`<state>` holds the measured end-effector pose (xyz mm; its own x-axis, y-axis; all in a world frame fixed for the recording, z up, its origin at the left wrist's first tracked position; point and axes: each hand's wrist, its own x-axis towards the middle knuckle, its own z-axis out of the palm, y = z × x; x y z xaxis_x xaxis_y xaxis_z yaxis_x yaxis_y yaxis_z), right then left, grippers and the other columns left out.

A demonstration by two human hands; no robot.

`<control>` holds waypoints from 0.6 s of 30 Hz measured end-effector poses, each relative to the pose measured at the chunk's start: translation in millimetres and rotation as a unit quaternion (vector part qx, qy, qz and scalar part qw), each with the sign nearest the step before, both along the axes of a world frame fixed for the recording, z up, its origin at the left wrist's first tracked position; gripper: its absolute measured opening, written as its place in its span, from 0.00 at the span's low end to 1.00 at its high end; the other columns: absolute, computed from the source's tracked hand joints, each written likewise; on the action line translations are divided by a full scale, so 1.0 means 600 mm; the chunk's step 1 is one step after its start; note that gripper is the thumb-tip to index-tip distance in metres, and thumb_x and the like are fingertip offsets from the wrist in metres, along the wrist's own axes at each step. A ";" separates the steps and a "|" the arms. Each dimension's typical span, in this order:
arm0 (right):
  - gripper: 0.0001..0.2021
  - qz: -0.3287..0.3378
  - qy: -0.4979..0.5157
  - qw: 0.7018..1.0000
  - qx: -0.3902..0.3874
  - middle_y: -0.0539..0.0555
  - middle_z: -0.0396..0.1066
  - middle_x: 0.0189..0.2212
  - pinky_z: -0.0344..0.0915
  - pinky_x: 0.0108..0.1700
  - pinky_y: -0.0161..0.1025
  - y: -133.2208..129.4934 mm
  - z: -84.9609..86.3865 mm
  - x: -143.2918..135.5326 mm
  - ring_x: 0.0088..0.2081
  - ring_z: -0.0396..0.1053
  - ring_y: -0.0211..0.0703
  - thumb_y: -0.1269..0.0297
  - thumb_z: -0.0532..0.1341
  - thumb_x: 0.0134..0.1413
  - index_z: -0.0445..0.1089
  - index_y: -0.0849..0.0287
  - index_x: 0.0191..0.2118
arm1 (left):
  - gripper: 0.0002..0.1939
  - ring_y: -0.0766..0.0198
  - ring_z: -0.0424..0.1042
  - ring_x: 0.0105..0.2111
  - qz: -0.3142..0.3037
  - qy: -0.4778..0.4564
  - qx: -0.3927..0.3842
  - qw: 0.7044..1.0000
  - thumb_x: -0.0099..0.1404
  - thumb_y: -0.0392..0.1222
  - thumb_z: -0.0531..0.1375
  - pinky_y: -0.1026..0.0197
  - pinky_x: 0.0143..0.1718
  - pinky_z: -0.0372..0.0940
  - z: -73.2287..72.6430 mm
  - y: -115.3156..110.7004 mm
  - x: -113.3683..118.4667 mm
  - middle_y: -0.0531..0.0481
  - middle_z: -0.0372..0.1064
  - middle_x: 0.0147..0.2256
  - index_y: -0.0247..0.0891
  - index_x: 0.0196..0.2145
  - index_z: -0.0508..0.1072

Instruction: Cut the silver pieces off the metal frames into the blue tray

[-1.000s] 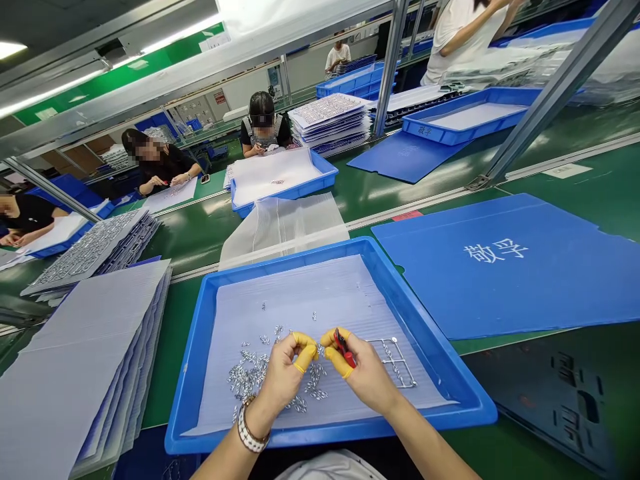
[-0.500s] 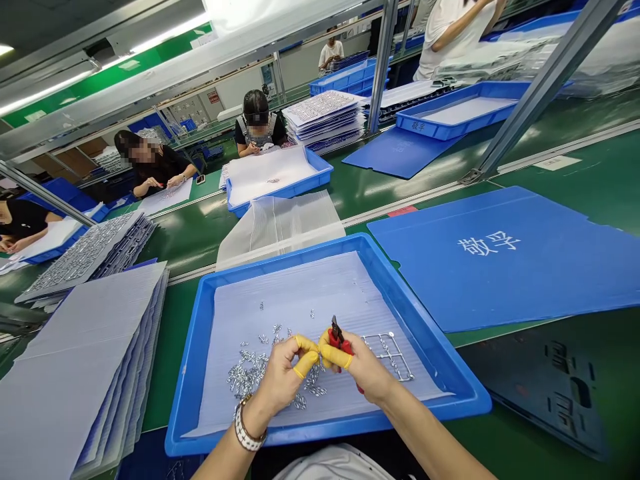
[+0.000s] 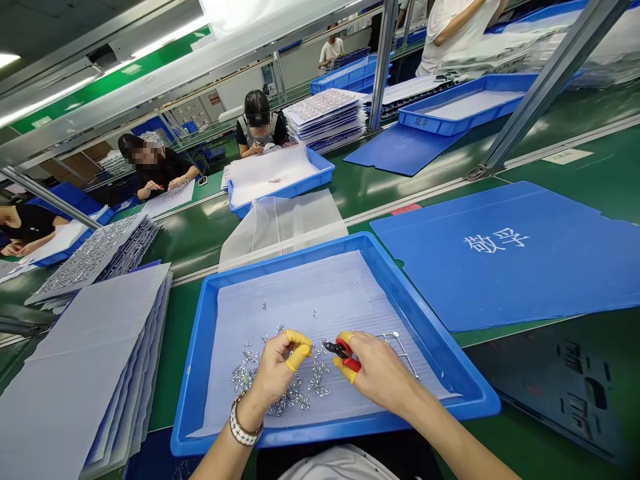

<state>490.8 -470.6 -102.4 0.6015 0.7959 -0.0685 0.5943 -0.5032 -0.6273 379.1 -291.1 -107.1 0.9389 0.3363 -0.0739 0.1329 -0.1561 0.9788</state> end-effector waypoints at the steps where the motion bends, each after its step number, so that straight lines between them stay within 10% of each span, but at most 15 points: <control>1: 0.03 0.003 -0.014 1.000 -0.003 0.53 0.72 0.30 0.56 0.33 0.38 0.000 0.001 -0.001 0.32 0.67 0.45 0.68 0.58 0.51 0.68 0.57 0.34 | 0.10 0.62 0.68 0.30 -0.001 -0.002 0.004 1.000 0.62 0.46 0.61 0.60 0.36 0.63 0.000 0.000 0.000 0.48 0.71 0.28 0.35 0.30 0.73; 18: 0.06 0.018 -0.078 0.997 -0.014 0.52 0.71 0.27 0.56 0.32 0.38 0.004 0.001 -0.009 0.31 0.66 0.45 0.75 0.58 0.46 0.65 0.56 0.29 | 0.08 0.62 0.67 0.32 -0.044 -0.031 0.108 0.993 0.65 0.42 0.58 0.60 0.37 0.61 0.016 0.001 -0.002 0.47 0.70 0.30 0.36 0.32 0.74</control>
